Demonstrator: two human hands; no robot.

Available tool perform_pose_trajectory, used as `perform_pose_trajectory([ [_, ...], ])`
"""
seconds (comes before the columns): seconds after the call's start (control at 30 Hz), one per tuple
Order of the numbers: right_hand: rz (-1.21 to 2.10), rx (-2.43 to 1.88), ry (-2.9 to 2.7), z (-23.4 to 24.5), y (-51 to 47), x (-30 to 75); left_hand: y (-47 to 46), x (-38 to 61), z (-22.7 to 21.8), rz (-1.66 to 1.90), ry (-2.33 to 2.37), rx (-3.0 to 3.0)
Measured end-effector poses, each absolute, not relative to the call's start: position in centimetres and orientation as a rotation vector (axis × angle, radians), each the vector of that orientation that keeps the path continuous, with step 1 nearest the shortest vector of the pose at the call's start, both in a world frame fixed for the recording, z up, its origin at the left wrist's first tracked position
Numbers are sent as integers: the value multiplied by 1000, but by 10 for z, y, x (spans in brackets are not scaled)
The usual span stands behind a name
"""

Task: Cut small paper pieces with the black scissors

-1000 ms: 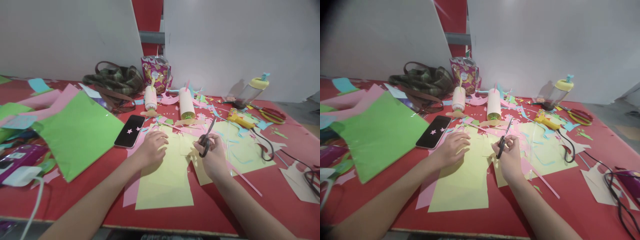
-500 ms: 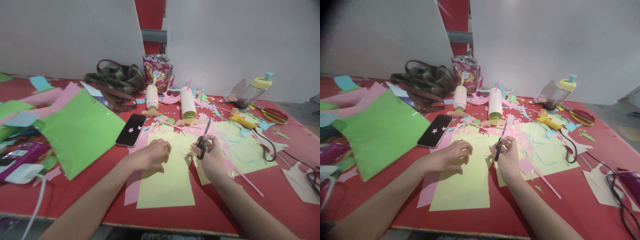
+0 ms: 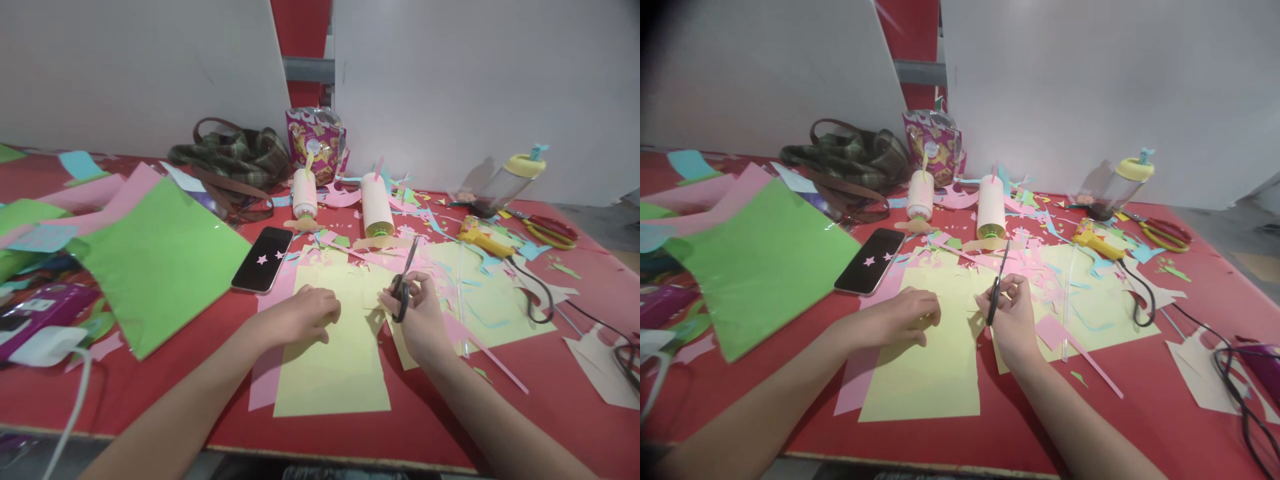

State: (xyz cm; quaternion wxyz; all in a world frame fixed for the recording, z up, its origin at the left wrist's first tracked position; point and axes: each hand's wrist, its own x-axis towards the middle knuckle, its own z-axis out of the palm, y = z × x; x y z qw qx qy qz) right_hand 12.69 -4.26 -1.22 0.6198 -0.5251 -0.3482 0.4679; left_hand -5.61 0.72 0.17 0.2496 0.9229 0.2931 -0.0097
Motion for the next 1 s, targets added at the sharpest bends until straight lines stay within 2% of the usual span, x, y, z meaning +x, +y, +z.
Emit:
perform_pose_trajectory([
  [0.27,1090,-1224,-802,-11,-43,126,4,-59,-8,20,898,2396],
  [0.73,1135,-1206,-787,-9,-45,125,6,-59,3,-28,854,2247],
  [1.0,1122,-1199,-799,-9,-45,125,1,-51,6,95,793,2083],
])
